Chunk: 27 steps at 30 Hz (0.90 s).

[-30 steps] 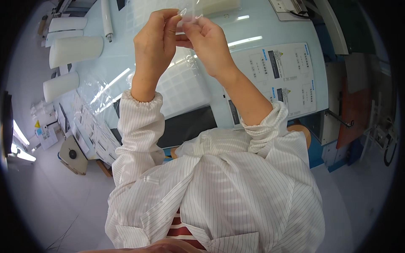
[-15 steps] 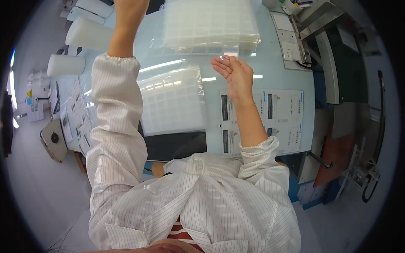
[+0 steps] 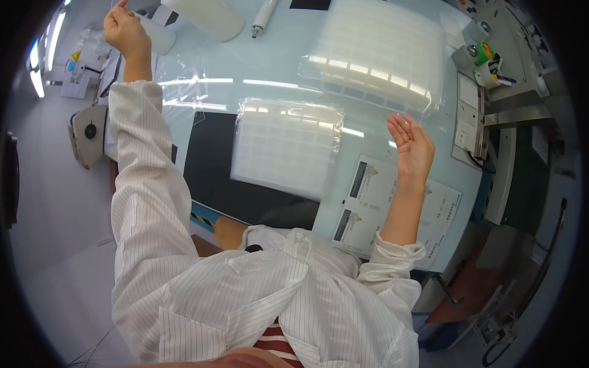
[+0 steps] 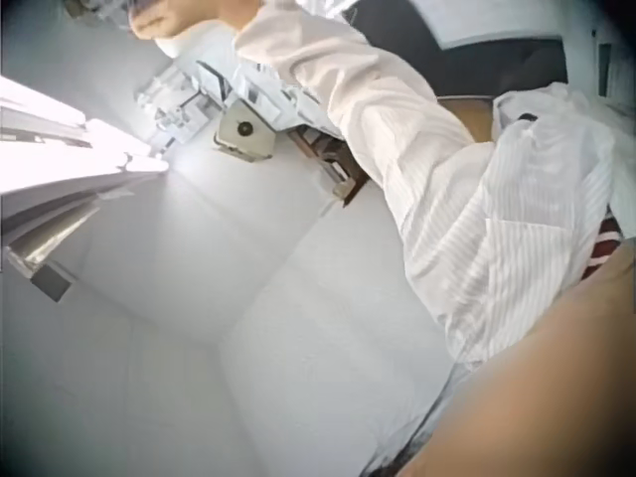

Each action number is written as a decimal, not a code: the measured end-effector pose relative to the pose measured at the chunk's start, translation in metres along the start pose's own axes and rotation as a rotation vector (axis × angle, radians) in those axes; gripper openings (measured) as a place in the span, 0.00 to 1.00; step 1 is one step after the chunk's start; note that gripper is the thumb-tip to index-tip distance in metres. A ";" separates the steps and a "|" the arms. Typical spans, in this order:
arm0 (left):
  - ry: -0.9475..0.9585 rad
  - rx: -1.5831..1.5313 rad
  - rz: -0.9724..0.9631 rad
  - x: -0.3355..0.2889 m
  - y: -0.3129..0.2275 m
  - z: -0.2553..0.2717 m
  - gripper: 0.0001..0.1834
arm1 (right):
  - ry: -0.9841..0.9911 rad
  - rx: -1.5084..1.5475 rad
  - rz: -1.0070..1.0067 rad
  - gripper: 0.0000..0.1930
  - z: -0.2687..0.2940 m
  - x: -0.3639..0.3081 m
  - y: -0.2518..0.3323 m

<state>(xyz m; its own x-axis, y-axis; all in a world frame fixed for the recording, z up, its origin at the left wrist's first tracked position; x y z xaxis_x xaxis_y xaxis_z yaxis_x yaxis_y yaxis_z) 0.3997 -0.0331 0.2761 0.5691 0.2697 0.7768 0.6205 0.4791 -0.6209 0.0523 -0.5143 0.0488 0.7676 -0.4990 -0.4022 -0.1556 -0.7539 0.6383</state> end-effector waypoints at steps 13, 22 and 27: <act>0.953 1.143 -0.509 -0.197 0.071 0.087 0.19 | 0.100 -0.055 -0.012 0.21 -0.015 -0.009 0.007; 1.097 -0.239 1.042 -0.308 -0.052 -0.116 0.31 | 0.150 -0.180 -0.041 0.25 -0.008 -0.043 0.005; 1.010 -0.252 0.891 -0.321 -0.064 -0.094 0.12 | 0.190 -0.267 -0.059 0.25 -0.006 -0.074 -0.004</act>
<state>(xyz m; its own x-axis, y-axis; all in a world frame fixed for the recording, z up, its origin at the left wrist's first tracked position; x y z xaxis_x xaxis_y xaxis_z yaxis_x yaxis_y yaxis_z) 0.2275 -0.2288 0.0563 0.8984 -0.3690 -0.2383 -0.1403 0.2729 -0.9517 -0.0006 -0.4717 0.0800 0.8767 -0.3502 -0.3299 0.0418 -0.6277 0.7773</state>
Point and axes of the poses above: each hand's wrist, its own x-axis towards the middle knuckle, its own z-axis out of the back of the hand, y = z × x, the point moved 4 cm from there along x, towards the middle knuckle, and after that the axes turned 13 degrees about x, right-handed, at the moved point
